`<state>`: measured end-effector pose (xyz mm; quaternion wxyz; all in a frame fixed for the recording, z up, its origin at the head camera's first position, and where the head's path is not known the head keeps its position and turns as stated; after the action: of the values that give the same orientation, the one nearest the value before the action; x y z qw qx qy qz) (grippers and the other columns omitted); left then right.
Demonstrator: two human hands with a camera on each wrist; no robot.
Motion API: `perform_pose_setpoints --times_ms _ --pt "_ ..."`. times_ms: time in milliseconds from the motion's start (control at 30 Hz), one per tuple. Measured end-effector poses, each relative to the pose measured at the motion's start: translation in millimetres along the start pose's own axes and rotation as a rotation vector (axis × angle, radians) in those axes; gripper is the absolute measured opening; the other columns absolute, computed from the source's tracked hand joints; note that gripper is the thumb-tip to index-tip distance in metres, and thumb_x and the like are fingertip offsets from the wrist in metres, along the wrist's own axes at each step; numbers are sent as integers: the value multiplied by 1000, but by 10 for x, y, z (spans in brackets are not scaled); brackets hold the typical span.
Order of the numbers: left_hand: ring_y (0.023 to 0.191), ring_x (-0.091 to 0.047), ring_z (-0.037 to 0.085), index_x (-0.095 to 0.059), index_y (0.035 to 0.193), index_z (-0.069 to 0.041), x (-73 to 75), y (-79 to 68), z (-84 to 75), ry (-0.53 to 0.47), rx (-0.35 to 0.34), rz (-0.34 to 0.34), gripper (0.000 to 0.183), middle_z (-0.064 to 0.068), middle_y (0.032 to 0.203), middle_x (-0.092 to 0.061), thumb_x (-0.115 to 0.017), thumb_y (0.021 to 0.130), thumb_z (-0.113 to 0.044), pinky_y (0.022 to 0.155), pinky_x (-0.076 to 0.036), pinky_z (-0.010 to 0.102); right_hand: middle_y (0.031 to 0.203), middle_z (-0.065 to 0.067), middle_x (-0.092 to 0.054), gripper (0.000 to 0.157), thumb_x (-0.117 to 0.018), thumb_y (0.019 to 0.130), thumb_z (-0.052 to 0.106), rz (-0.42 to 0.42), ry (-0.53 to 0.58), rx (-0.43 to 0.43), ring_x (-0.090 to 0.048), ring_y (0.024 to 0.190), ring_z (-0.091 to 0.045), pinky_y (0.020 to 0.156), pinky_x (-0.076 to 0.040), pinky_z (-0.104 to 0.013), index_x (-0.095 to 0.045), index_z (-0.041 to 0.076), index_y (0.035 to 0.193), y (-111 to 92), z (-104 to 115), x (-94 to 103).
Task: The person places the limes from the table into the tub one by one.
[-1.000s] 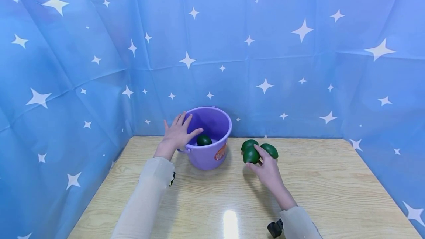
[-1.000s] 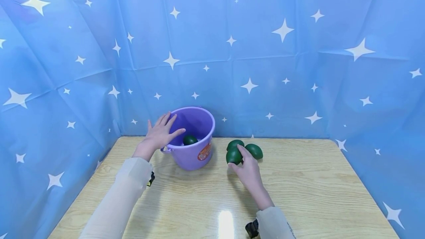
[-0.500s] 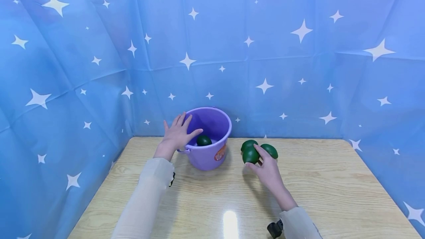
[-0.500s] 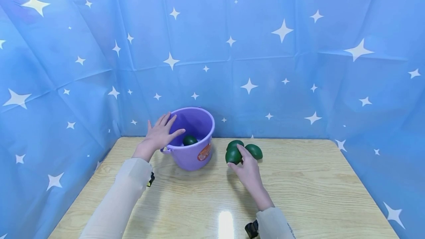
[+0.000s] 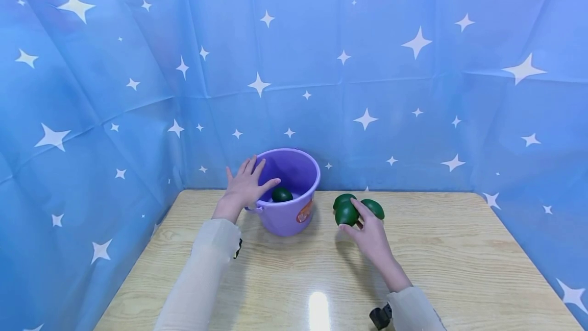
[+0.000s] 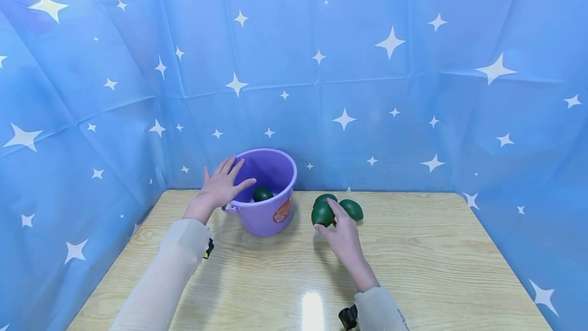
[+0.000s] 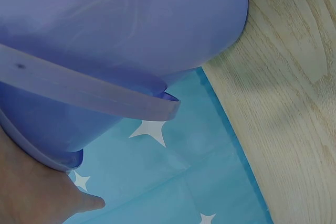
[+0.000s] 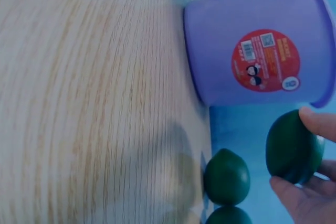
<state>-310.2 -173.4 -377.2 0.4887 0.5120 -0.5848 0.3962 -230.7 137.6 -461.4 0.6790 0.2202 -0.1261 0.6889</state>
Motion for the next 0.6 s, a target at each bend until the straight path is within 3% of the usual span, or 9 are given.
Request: perform_pose_setpoints --times_ms 600 --pt "157 -5 34 -13 162 -23 -13 13 10 1 5 12 92 8 170 -6 -31 92 -79 117 9 72 155 -22 -38 77 -75 89 11 0 22 -2 -45 139 -43 106 -48 -50 -35 7 155 -3 65 40"
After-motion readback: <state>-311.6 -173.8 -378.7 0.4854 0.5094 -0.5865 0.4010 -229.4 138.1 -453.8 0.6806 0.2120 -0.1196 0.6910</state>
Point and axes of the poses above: each hand's wrist, its own y-axis towards the middle knuckle, its own x-axis out of the back of the hand, z = x × y, the point moved 3 cm from there along y, towards the middle knuckle
